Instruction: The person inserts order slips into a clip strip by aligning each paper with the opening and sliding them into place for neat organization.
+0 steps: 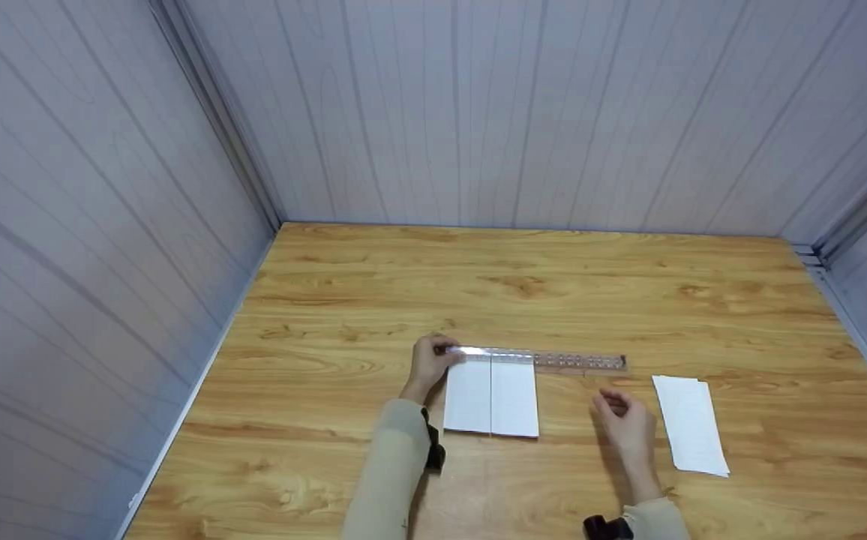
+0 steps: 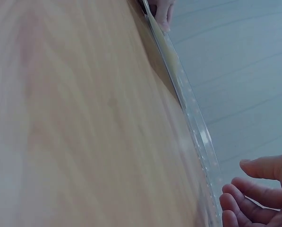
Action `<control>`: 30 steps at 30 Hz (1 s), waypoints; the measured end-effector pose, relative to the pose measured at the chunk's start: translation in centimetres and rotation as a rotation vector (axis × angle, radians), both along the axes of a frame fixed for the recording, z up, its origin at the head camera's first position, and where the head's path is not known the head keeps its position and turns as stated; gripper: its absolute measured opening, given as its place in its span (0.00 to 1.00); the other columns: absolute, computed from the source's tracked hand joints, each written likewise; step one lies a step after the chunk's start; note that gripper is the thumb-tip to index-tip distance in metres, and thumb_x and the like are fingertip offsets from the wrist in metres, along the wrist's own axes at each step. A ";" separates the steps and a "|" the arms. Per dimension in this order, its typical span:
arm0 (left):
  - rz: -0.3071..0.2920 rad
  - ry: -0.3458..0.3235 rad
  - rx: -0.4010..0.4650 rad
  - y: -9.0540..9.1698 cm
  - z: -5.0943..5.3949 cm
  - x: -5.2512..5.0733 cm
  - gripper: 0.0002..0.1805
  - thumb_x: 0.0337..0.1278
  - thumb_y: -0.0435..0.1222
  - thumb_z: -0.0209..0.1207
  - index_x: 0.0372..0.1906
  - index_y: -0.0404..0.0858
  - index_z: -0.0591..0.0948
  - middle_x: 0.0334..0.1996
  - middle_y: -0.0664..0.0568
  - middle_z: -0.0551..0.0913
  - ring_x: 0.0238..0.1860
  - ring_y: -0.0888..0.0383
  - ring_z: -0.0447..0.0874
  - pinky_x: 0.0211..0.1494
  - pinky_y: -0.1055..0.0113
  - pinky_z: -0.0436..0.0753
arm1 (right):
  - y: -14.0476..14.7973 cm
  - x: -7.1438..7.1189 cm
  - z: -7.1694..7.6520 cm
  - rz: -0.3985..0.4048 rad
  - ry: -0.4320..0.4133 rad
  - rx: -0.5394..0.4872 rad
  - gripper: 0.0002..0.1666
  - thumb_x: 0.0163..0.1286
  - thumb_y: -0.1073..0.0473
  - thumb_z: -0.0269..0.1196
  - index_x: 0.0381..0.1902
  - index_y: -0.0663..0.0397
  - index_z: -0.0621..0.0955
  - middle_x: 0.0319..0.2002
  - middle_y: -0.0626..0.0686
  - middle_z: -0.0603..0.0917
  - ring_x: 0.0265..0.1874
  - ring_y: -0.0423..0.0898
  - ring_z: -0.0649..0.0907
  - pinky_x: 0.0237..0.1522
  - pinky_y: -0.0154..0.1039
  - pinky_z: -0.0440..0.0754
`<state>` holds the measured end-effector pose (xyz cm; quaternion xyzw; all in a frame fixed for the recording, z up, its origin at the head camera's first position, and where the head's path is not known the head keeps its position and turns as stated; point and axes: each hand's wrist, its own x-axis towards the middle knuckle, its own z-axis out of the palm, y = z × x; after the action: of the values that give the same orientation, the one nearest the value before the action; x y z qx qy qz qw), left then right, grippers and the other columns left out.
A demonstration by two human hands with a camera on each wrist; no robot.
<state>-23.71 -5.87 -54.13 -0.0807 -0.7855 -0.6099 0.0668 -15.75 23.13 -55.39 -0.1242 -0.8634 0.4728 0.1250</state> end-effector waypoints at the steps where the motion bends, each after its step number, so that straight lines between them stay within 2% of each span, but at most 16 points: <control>1: 0.001 0.005 0.002 0.0 0.0 0.0 0.08 0.39 0.19 0.61 0.30 0.18 0.78 0.28 0.27 0.75 0.32 0.37 0.73 0.33 0.60 0.74 | 0.3 0.0 0.0 -0.006 0.009 0.005 0.12 0.57 0.65 0.61 0.36 0.70 0.79 0.31 0.62 0.81 0.26 0.42 0.78 0.28 0.24 0.72; 5: 0.003 0.008 0.008 -0.1 -0.2 -0.1 0.08 0.39 0.19 0.61 0.29 0.17 0.78 0.28 0.27 0.75 0.31 0.37 0.73 0.33 0.59 0.75 | 1.3 0.3 0.2 -0.033 0.034 0.039 0.12 0.57 0.66 0.62 0.36 0.71 0.79 0.30 0.62 0.81 0.25 0.42 0.78 0.26 0.22 0.70; 12: 0.041 0.005 -0.055 -0.5 -3.7 -2.0 0.07 0.37 0.24 0.65 0.28 0.26 0.82 0.26 0.42 0.78 0.28 0.60 0.71 0.32 0.70 0.73 | 3.1 0.7 0.6 -0.088 0.018 0.086 0.15 0.57 0.64 0.61 0.40 0.71 0.78 0.34 0.64 0.80 0.32 0.52 0.79 0.26 0.19 0.67; 14: 0.033 0.003 -0.050 -0.5 -3.4 -1.9 0.07 0.37 0.23 0.65 0.28 0.25 0.82 0.26 0.40 0.77 0.28 0.58 0.72 0.31 0.71 0.73 | 3.6 0.7 0.7 -0.101 0.026 0.094 0.16 0.57 0.65 0.61 0.41 0.71 0.77 0.35 0.65 0.79 0.32 0.52 0.78 0.26 0.17 0.66; 17: 0.003 0.024 0.003 -0.5 -2.3 -1.3 0.07 0.38 0.21 0.63 0.28 0.21 0.80 0.27 0.34 0.76 0.29 0.49 0.74 0.31 0.70 0.73 | 4.3 0.6 0.6 -0.124 0.057 0.113 0.17 0.56 0.65 0.62 0.41 0.72 0.77 0.36 0.65 0.79 0.33 0.52 0.78 0.26 0.16 0.65; 20: -0.022 0.050 0.049 -0.4 -1.2 -0.7 0.07 0.38 0.18 0.61 0.28 0.18 0.78 0.27 0.28 0.74 0.30 0.39 0.72 0.30 0.67 0.72 | 5.0 0.5 0.6 -0.140 0.075 0.137 0.17 0.56 0.65 0.62 0.42 0.72 0.77 0.36 0.66 0.79 0.34 0.55 0.78 0.31 0.23 0.67; 22: -0.022 0.061 0.052 -0.4 -0.9 -0.5 0.07 0.37 0.17 0.61 0.28 0.17 0.78 0.27 0.27 0.73 0.30 0.37 0.72 0.30 0.66 0.72 | 5.4 0.4 0.6 -0.143 0.065 0.141 0.18 0.56 0.64 0.61 0.43 0.73 0.76 0.38 0.67 0.78 0.36 0.57 0.77 0.35 0.33 0.70; 25: -0.006 0.062 0.017 -0.4 -1.7 -1.0 0.07 0.38 0.19 0.62 0.28 0.19 0.79 0.26 0.31 0.75 0.29 0.43 0.73 0.30 0.68 0.73 | 6.1 0.3 0.7 -0.140 0.017 0.125 0.21 0.59 0.62 0.60 0.46 0.73 0.74 0.41 0.68 0.75 0.39 0.59 0.74 0.40 0.46 0.68; 30: 0.021 0.032 -0.047 -0.4 -3.3 -1.9 0.07 0.38 0.23 0.64 0.28 0.25 0.81 0.26 0.40 0.77 0.30 0.52 0.75 0.32 0.71 0.74 | 7.4 0.2 0.7 -0.147 -0.039 0.117 0.24 0.60 0.60 0.59 0.48 0.75 0.71 0.44 0.70 0.73 0.42 0.61 0.72 0.45 0.51 0.66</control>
<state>-25.58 -6.30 -57.47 -0.0835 -0.7995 -0.5890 0.0838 -15.51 30.52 -54.67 -0.1887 -0.8804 0.4086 0.1493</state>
